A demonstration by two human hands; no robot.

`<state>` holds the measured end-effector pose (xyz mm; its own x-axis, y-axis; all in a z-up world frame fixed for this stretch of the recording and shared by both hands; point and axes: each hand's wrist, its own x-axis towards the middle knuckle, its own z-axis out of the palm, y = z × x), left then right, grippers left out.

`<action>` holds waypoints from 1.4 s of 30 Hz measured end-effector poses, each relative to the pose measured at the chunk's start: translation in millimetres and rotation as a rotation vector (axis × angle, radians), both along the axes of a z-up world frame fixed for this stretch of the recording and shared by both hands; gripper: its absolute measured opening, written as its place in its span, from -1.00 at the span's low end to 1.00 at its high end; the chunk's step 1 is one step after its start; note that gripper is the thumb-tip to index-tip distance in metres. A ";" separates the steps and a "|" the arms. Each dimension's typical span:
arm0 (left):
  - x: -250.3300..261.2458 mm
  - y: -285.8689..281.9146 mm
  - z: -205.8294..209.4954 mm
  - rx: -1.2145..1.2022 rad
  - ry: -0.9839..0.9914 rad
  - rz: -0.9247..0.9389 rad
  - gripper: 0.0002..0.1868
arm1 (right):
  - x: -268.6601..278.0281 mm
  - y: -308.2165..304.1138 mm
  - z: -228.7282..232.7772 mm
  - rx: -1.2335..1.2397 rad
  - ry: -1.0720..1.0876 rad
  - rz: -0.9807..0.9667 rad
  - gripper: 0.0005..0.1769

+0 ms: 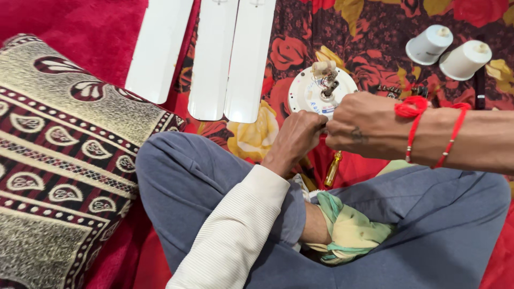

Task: The person sits cross-legged and works on a ceiling fan motor housing. They use a screwdriver and wrench to tighten screws and adjust internal components, then wrap electrical tape around the wiring.

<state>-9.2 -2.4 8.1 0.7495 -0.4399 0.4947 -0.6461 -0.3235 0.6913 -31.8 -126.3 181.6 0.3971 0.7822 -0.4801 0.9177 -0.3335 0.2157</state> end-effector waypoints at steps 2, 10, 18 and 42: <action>2.1 -4.6 -5.4 0.009 0.021 0.005 -0.92 | -3.6 3.8 6.3 -0.013 -0.028 -0.033 -0.92; 9.3 -7.2 -7.4 -0.025 -0.038 0.062 -0.73 | 17.1 9.3 26.8 -0.109 -0.065 -0.742 -0.80; 17.5 -1.4 -13.0 -0.207 0.040 0.006 -0.88 | 32.3 19.3 15.3 -0.119 -0.174 -0.266 -0.90; 16.3 0.8 -20.6 -0.010 0.016 0.046 -0.84 | 40.1 18.1 26.7 -0.273 -0.109 0.314 -0.91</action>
